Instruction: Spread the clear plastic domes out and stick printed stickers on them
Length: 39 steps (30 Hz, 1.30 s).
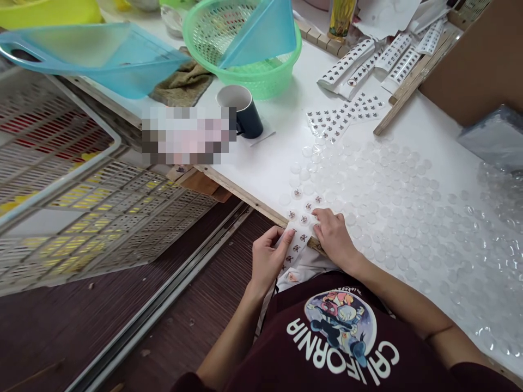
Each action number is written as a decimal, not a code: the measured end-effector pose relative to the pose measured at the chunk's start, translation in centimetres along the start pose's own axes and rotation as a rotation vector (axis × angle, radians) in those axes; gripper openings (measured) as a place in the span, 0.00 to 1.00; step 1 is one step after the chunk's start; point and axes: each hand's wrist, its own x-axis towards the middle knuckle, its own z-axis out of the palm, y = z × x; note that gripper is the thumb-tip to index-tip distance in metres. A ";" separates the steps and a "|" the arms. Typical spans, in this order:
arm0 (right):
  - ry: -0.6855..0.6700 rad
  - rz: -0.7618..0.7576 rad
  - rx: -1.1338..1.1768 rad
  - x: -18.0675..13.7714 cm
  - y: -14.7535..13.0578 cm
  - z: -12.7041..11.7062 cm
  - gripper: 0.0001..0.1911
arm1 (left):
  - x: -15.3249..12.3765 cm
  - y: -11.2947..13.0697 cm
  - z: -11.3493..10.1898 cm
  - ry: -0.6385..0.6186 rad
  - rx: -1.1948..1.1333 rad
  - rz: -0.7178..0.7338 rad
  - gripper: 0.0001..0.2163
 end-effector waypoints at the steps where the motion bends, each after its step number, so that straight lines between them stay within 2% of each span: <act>1: 0.024 0.000 -0.016 0.0 0.0 -0.3 0.18 | 0.0 0.0 0.0 -0.002 0.000 -0.001 0.16; 3: 0.101 0.034 0.019 0.1 0.3 -1.4 0.16 | 0.0 -0.1 -0.1 -0.006 -0.005 -0.004 0.16; 6: 0.201 0.137 0.200 0.3 1.4 -3.1 0.06 | -0.1 -0.1 -0.1 -0.019 -0.015 -0.010 0.16; 9: 0.135 0.218 0.367 0.3 2.5 -4.0 0.07 | 0.0 0.0 0.1 -0.024 -0.024 -0.007 0.16; 13: 0.023 0.274 0.412 0.1 3.2 -3.5 0.07 | 0.0 0.3 0.3 -0.035 -0.018 -0.003 0.16; 19: -0.008 0.304 0.317 0.2 3.2 -2.9 0.07 | 0.1 0.5 0.2 -0.032 -0.021 0.000 0.16; 25: 0.000 0.198 -0.087 0.5 2.7 -2.0 0.06 | 0.1 0.4 0.5 -0.048 -0.023 -0.008 0.16; 27: 0.025 0.195 -0.146 0.4 2.4 -1.9 0.01 | 0.1 0.4 0.5 -0.057 -0.020 -0.007 0.16; 28: 0.039 0.201 -0.146 0.3 2.3 -1.9 0.03 | 0.1 0.3 0.6 -0.061 -0.019 -0.009 0.16; 32: 0.073 0.143 0.083 -0.2 1.1 -2.8 0.04 | -0.3 0.4 1.1 -0.054 -0.035 -0.007 0.16; 35: -0.009 0.086 0.364 -0.8 0.0 -3.3 0.09 | -0.5 0.6 1.7 -0.028 -0.061 -0.003 0.17; 39: -0.128 0.165 0.597 -1.3 -0.5 -3.4 0.07 | -0.5 1.0 2.2 -0.090 -0.172 -0.002 0.11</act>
